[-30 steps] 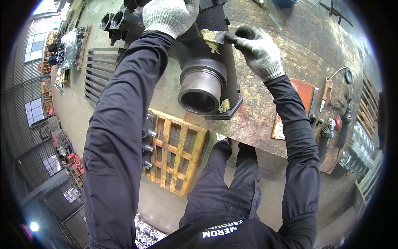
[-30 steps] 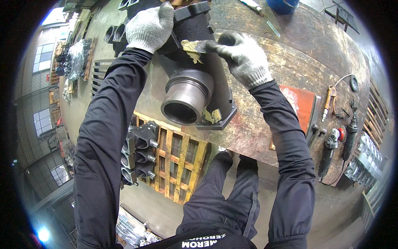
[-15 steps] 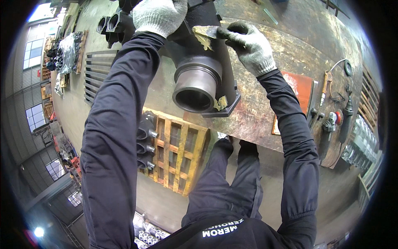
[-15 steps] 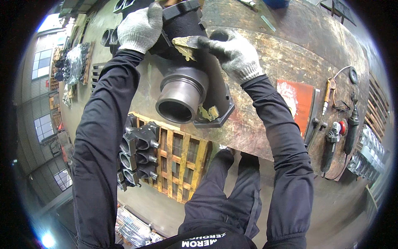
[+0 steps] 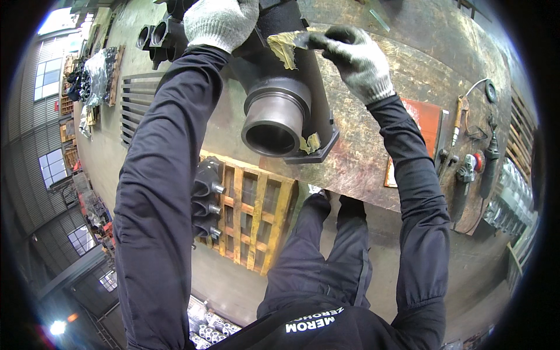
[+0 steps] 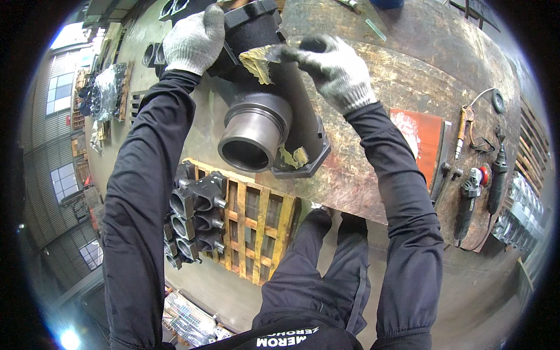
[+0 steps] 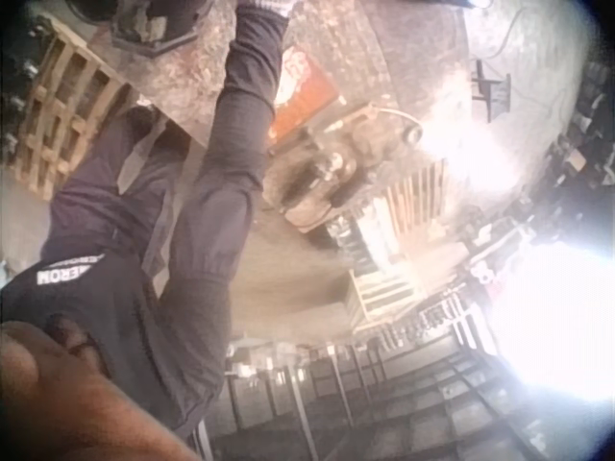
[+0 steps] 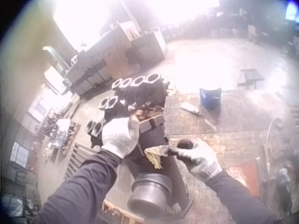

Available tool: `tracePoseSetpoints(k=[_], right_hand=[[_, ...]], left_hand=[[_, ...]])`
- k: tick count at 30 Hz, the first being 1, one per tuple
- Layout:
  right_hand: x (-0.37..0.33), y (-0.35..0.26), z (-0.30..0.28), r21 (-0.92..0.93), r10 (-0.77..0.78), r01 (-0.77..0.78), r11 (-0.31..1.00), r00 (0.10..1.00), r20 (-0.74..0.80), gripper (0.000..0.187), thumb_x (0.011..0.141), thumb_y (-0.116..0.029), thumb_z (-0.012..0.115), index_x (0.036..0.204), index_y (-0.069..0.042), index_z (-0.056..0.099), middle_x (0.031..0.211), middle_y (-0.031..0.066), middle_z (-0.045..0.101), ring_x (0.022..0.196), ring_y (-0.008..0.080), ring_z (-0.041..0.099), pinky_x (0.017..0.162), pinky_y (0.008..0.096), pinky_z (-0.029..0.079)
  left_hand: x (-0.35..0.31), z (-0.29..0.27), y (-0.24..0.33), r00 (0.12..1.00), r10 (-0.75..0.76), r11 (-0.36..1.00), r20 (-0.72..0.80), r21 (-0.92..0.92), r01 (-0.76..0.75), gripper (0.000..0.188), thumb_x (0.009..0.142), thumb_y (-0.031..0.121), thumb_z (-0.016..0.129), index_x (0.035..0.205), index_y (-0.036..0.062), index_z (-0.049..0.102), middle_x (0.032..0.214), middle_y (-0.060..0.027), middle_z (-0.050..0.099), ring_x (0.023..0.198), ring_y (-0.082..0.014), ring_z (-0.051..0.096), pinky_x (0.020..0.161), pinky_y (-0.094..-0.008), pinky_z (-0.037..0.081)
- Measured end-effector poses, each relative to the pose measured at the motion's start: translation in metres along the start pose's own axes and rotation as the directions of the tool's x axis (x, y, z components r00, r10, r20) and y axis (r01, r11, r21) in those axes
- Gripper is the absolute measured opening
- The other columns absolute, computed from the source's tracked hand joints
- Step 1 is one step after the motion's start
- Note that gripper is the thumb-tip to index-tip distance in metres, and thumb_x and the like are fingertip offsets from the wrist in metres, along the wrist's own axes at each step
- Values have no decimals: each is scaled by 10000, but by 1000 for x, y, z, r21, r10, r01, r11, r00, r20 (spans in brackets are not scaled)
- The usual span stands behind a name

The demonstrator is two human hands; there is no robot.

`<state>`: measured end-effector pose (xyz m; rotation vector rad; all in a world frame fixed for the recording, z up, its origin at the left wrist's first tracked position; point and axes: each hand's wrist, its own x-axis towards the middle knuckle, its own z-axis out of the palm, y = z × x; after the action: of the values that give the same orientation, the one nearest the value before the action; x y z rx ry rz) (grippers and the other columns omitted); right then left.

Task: The person picks up a black metal exhaust manifold from a pallet and places it on a workbench. Using a small metal spatula, they scoop a yellow paste from a red board and apply it to several seams and edges of the manifold, rotating the part to reach different areas.

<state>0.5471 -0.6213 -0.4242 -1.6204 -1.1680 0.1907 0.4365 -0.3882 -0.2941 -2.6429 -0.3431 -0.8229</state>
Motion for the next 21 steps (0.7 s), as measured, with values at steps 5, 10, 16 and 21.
tracePoseSetpoints(k=[5, 10, 16, 21], right_hand=[[9, -13, -2, -261, -200, 190, 946, 980, -11, 433, 918, -99, 710, 1265, -355, 740, 1206, 54, 709, 1078, 275, 684, 897, 365, 582], [-10, -20, -4, -340, -172, 205, 918, 977, 126, 581, 906, -43, 704, 1341, -426, 675, 1235, 73, 698, 1092, 297, 681, 898, 382, 584], [-29, -20, -7, -277, -136, 170, 946, 981, 138, 432, 875, 13, 735, 1250, -202, 726, 1135, 90, 712, 996, 249, 691, 849, 345, 583], [-9, -17, -11, -204, -172, 175, 963, 984, 34, 384, 871, -45, 754, 1211, -223, 749, 1136, 91, 715, 1019, 260, 690, 861, 354, 586]], left_hand=[[2, -4, 2, 998, -35, 998, 57, -51, 38, 451, 1031, 349, 502, 698, 113, 693, 658, -165, 680, 610, -384, 667, 611, -505, 541], [1, -3, 1, 998, -44, 997, 39, -54, 46, 472, 1042, 368, 487, 706, 114, 701, 672, -165, 686, 634, -385, 676, 630, -508, 545], [1, -3, 1, 997, -55, 998, 58, -32, 57, 470, 1049, 380, 472, 749, 114, 716, 690, -163, 695, 651, -383, 682, 641, -513, 548], [0, -3, 3, 992, -77, 996, 96, -42, 82, 463, 1048, 379, 471, 769, 111, 724, 708, -166, 704, 667, -381, 689, 658, -508, 554]])
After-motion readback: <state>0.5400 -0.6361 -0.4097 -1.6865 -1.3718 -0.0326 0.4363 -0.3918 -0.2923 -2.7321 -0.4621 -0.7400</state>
